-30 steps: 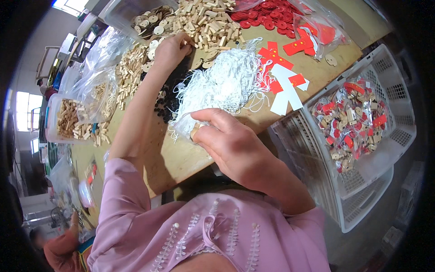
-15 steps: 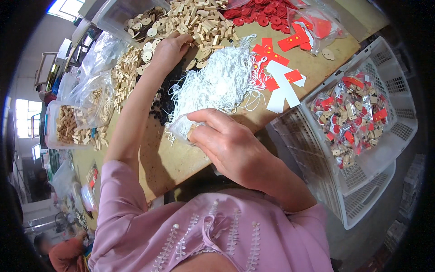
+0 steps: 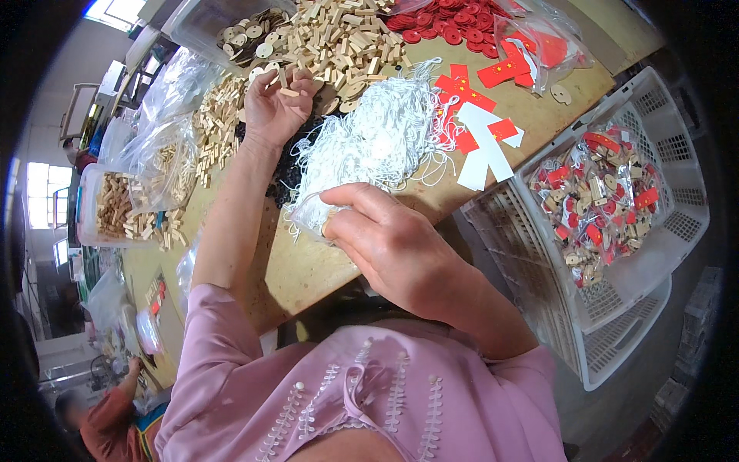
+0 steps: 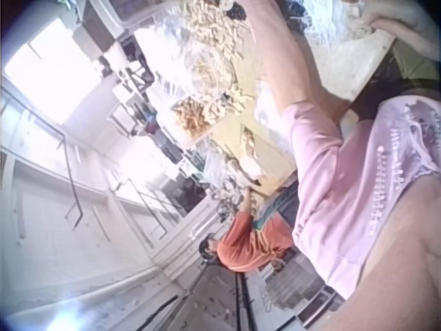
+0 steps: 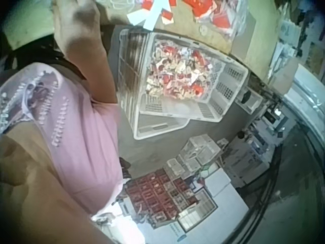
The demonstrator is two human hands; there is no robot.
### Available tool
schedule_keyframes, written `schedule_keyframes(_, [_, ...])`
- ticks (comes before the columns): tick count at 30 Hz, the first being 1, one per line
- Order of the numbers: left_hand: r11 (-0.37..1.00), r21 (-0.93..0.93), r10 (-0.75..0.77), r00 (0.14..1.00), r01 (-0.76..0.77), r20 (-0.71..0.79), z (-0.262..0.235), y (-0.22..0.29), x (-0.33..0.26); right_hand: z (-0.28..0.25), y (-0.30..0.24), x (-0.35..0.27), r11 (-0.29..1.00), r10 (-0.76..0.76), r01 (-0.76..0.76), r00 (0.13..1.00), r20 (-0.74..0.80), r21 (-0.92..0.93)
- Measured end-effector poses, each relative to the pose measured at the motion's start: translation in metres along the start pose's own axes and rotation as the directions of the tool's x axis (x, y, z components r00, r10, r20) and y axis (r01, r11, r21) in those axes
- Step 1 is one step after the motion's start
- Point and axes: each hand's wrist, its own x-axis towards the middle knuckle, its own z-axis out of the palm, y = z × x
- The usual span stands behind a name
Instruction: The person assembles small craft kits by picking wooden pieces, black beads, and white strings from a table, then placing them into small clear plastic bags. The person also adds a small red flag-shaped item to each bag before sealing it.
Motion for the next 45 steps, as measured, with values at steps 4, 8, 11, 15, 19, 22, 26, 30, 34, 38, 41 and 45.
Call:
schedule_keyframes(4, [0.948,0.316,0.029,0.985,0.027,-0.171,-0.008,0.01,0.013,0.0,-0.001,0.001,1.0,0.01,-0.01,1.0,0.014,0.006])
schedule_keyframes(8, [0.129,0.988,0.342,0.939,-0.084,0.035,-0.013,-0.002,0.024,0.0,-0.002,0.002,1.0,-0.001,0.001,1.0,0.016,-0.015])
schedule_keyframes(11, [-0.619,0.784,0.342,0.914,0.046,0.216,0.007,-0.027,0.03,0.0,-0.003,0.001,1.0,0.01,-0.01,1.0,0.004,-0.02])
schedule_keyframes(15, [-0.773,0.626,0.306,0.924,0.101,0.229,0.01,-0.034,0.031,0.002,-0.002,0.0,1.0,-0.003,0.003,1.0,0.009,-0.027])
schedule_keyframes(19, [0.187,0.98,0.38,0.925,-0.067,-0.009,0.011,-0.021,0.015,0.0,-0.002,0.001,0.996,-0.024,0.024,1.0,-0.003,-0.084])
schedule_keyframes(22, [0.283,0.955,0.149,0.988,-0.092,0.051,0.071,-0.011,-0.049,-0.003,-0.005,0.005,0.992,0.015,-0.015,1.0,-0.002,-0.129])
schedule_keyframes(26, [0.027,0.982,0.001,0.982,-0.186,0.186,0.12,-0.031,-0.122,0.003,-0.005,0.009,0.979,-0.046,0.034,0.998,-0.052,-0.203])
schedule_keyframes(30, [-0.082,0.975,0.126,0.968,-0.208,0.217,0.124,-0.046,-0.157,0.012,-0.011,0.017,0.967,-0.123,0.113,0.992,-0.03,-0.228])
schedule_keyframes(34, [0.824,0.536,0.195,0.98,-0.181,0.031,0.125,-0.045,-0.171,0.022,-0.023,0.023,0.96,-0.14,0.144,0.99,0.034,-0.239])
schedule_keyframes(38, [0.864,0.401,0.358,0.932,-0.306,-0.06,0.138,-0.068,-0.183,0.04,-0.034,0.03,0.965,-0.15,0.159,0.987,0.059,-0.208])
schedule_keyframes(41, [0.718,0.518,0.513,0.857,-0.464,0.057,0.13,-0.074,-0.186,0.051,-0.041,0.035,0.962,-0.155,0.171,0.984,0.087,-0.213])
schedule_keyframes(45, [0.621,0.601,0.588,0.806,-0.503,0.067,0.128,-0.082,-0.193,0.057,-0.048,0.037,0.978,-0.06,0.086,0.989,0.138,-0.188])
